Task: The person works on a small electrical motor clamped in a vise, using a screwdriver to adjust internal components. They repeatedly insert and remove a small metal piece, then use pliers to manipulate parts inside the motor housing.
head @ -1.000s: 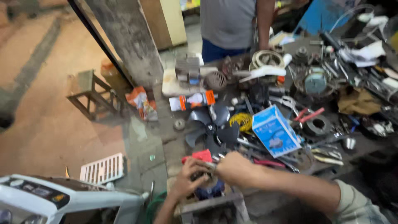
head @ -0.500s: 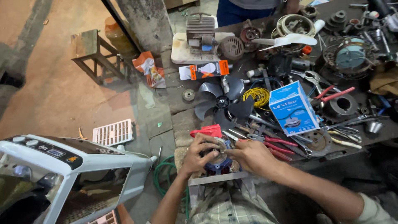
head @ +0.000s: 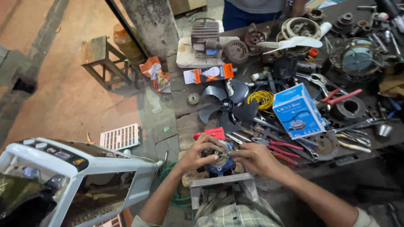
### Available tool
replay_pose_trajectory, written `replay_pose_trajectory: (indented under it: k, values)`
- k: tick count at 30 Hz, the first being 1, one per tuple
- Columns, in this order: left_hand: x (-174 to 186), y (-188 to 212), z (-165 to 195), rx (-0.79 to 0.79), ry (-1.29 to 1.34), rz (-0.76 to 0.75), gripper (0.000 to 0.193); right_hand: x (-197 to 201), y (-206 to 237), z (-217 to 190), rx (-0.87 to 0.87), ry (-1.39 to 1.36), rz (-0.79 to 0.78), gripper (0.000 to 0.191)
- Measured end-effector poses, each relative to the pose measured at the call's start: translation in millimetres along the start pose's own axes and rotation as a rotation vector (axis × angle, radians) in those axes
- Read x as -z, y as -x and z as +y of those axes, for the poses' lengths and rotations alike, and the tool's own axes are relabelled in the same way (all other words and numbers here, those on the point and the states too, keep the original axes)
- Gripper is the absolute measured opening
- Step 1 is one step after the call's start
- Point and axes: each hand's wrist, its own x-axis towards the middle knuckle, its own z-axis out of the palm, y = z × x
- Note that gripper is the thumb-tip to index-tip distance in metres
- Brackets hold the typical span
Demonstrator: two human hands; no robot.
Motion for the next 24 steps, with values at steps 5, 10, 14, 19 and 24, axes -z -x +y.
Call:
replay_pose_trajectory:
  k: [5, 10, 14, 19, 24]
  values:
    - [-4, -4, 8, -0.047, -0.061, -0.002, 0.022, 35, -22, -17, 0.129, 0.079, -0.164, 0.022]
    - [-6, -2, 16, -0.053, -0.123, 0.048, 0.021, 50, -47, -49, 0.125, 0.351, -0.405, 0.020]
    - [-12, 0, 19, 0.003, -0.122, 0.135, 0.019, 54, -68, -55, 0.104, 0.362, -0.501, 0.020]
    - [-19, 5, 15, 0.001, -0.117, 0.244, 0.017, 42, -64, -40, 0.178, 0.440, -0.467, 0.019]
    - [-28, 10, 6, 0.030, -0.044, 0.316, 0.017, 14, -18, -20, 0.094, 0.318, -0.203, 0.033]
